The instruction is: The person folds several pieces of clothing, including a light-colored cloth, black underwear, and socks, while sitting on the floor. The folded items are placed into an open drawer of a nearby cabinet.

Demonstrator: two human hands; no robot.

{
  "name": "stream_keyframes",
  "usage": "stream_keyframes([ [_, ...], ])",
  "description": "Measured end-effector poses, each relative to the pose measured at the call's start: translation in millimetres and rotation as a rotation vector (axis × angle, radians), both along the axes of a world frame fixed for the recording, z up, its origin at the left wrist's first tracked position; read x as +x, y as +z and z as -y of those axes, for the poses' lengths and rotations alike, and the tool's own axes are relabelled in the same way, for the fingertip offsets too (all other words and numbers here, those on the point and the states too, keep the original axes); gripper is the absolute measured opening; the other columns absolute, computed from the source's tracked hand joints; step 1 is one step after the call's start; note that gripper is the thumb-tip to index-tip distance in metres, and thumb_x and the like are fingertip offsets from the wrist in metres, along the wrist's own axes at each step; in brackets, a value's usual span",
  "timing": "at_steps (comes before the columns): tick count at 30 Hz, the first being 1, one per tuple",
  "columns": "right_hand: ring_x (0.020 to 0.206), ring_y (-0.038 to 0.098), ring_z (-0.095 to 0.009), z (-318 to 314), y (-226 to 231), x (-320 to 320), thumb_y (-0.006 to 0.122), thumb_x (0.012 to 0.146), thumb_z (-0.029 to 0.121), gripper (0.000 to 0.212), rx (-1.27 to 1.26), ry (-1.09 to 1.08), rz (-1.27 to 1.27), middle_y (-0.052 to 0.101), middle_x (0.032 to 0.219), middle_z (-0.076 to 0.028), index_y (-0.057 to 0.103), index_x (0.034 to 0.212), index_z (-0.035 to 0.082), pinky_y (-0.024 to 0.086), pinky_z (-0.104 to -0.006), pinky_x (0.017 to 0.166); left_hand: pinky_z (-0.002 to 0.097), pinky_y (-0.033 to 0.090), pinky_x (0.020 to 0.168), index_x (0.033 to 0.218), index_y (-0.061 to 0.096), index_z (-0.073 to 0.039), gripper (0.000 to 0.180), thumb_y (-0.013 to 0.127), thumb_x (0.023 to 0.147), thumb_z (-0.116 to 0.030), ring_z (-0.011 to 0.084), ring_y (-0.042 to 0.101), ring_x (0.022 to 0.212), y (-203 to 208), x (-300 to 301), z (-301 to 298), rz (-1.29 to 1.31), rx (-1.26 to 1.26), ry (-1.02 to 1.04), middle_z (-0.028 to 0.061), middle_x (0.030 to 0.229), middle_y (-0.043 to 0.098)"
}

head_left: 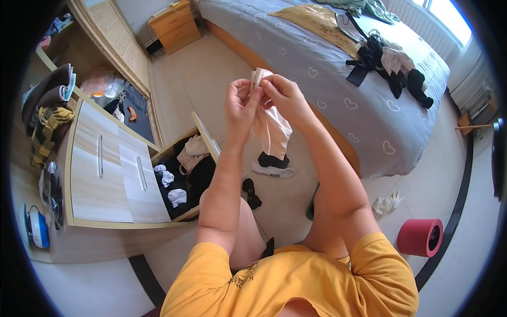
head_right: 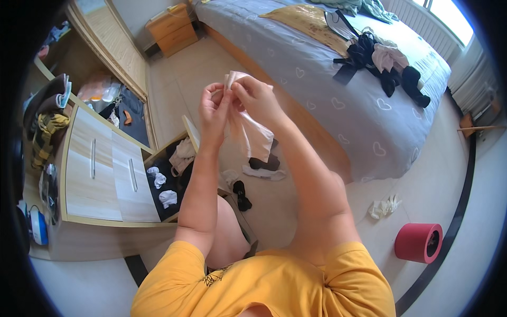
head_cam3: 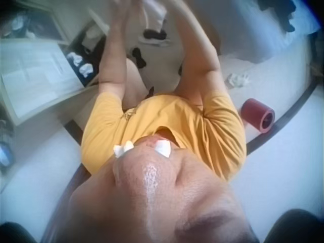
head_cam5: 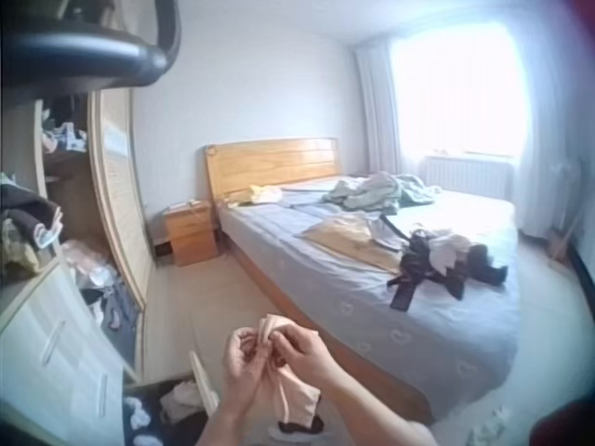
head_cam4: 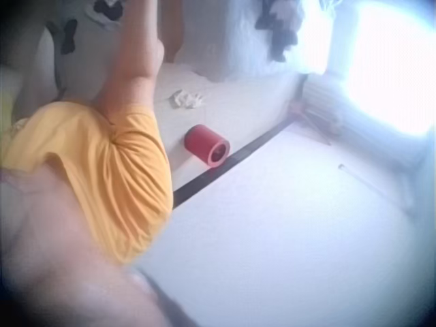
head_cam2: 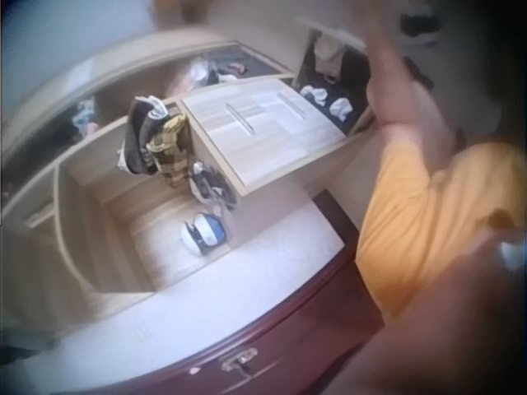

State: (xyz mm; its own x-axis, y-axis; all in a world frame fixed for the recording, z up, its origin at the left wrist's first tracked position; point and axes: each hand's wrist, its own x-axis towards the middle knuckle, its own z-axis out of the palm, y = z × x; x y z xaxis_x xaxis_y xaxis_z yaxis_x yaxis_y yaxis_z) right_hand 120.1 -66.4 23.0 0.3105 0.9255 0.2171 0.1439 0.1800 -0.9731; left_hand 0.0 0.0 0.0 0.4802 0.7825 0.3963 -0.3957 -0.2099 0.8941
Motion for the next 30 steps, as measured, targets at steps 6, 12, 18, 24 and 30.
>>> stream_keyframes([
  [6,0.1,0.056,-0.012,5,0,18,0.065,0.082,0.005,0.034,0.223,-0.123,0.267,0.059,0.109,-0.004,0.055,0.114,0.003,0.046,-0.026,0.085,0.0223,0.047,0.08,0.111,0.05,-0.001,0.024,0.056,0.088,0.003,0.0097,0.061,0.089,9,-8,-8,0.018,0.024,0.035,0.0106,0.101,0.066],
  [12,0.11,0.051,-0.016,10,2,21,0.073,0.067,0.005,0.051,0.126,0.07,0.331,0.059,0.107,-0.004,0.056,0.114,0.007,0.039,-0.0303,0.095,0.0237,0.045,0.087,0.114,0.052,-0.003,0.028,0.058,0.087,0.002,0.0116,0.06,0.095,11,-24,-22,0.124,0.036,-0.162,0.0076,0.104,0.066],
  [18,0.102,0.054,-0.031,9,-14,21,0.079,0.061,0.023,0.046,-0.08,-0.012,0.921,0.059,0.108,-0.01,0.067,0.103,0.011,0.041,-0.0399,0.093,0.0251,0.045,0.087,0.115,0.052,-0.004,0.03,0.059,0.087,0.002,0.0138,0.06,0.096,15,-36,-24,0.284,-0.015,-0.2,0.0083,0.103,0.065],
  [24,0.085,0.061,-0.018,5,-11,28,0.075,0.066,0.012,0.03,0.023,-0.031,0.235,0.06,0.093,-0.012,0.064,0.09,-0.001,0.049,-0.0303,0.075,0.0217,0.046,0.081,0.108,0.056,-0.004,0.021,0.058,0.088,0.0,0.0096,0.058,0.091,17,-55,-50,-0.301,0.136,0.185,0.0036,0.099,0.063],
  [30,0.068,0.06,-0.016,4,-14,32,0.07,0.067,0.01,0.021,-0.016,-0.227,0.38,0.063,0.072,-0.009,0.061,0.082,-0.001,0.049,-0.0308,0.067,0.0191,0.045,0.069,0.098,0.058,-0.002,0.009,0.055,0.09,0.0,0.0038,0.054,0.076,12,-48,-54,-0.06,0.122,0.188,-0.0014,0.086,0.061],
])
